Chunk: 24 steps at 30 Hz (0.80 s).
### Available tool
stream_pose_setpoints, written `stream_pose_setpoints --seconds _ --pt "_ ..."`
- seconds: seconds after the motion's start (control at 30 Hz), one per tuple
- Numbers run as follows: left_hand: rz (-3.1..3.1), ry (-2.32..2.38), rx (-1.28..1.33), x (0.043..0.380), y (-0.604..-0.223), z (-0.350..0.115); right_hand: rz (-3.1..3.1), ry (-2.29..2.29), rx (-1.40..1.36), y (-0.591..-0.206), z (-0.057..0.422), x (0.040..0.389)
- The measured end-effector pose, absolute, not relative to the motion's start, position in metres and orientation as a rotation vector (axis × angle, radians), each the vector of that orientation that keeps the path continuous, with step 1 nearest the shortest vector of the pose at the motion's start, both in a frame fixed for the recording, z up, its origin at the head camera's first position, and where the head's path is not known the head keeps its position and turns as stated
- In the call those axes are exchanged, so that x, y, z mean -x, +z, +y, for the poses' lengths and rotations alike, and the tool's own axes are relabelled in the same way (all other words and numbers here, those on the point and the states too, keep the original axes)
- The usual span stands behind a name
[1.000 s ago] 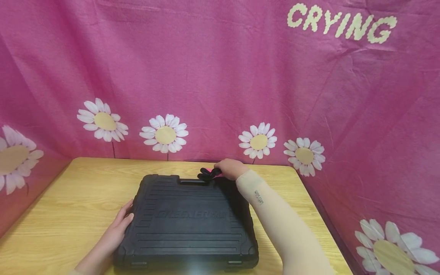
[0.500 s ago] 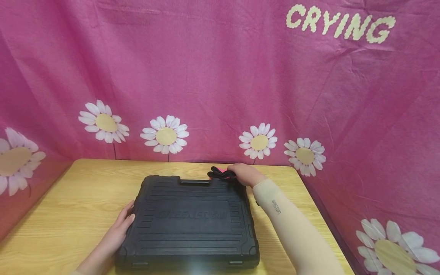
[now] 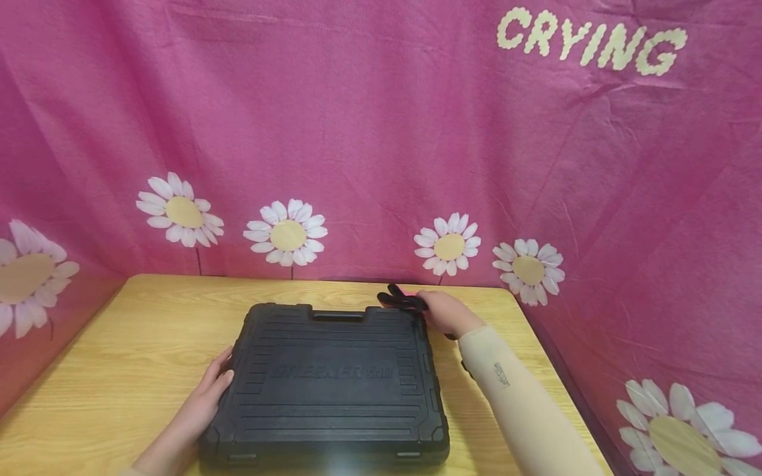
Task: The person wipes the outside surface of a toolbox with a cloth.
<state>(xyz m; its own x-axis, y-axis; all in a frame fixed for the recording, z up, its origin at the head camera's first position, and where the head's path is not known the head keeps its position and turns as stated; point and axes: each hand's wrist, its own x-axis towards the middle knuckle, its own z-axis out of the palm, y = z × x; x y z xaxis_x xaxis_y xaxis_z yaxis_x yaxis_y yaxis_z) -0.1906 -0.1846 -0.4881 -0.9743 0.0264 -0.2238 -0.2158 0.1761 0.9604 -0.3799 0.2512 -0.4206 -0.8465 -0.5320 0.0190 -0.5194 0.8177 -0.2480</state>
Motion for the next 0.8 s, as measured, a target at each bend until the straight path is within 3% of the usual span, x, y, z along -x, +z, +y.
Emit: stream_pose_setpoints --seconds 0.4,0.8 --pt "2.251 1.878 0.213 0.191 -0.487 -0.184 3.028 -0.37 0.57 -0.425 0.243 0.352" --pt "2.263 1.867 0.206 0.192 -0.488 -0.184 3.064 -0.425 0.457 -0.434 0.248 0.324"
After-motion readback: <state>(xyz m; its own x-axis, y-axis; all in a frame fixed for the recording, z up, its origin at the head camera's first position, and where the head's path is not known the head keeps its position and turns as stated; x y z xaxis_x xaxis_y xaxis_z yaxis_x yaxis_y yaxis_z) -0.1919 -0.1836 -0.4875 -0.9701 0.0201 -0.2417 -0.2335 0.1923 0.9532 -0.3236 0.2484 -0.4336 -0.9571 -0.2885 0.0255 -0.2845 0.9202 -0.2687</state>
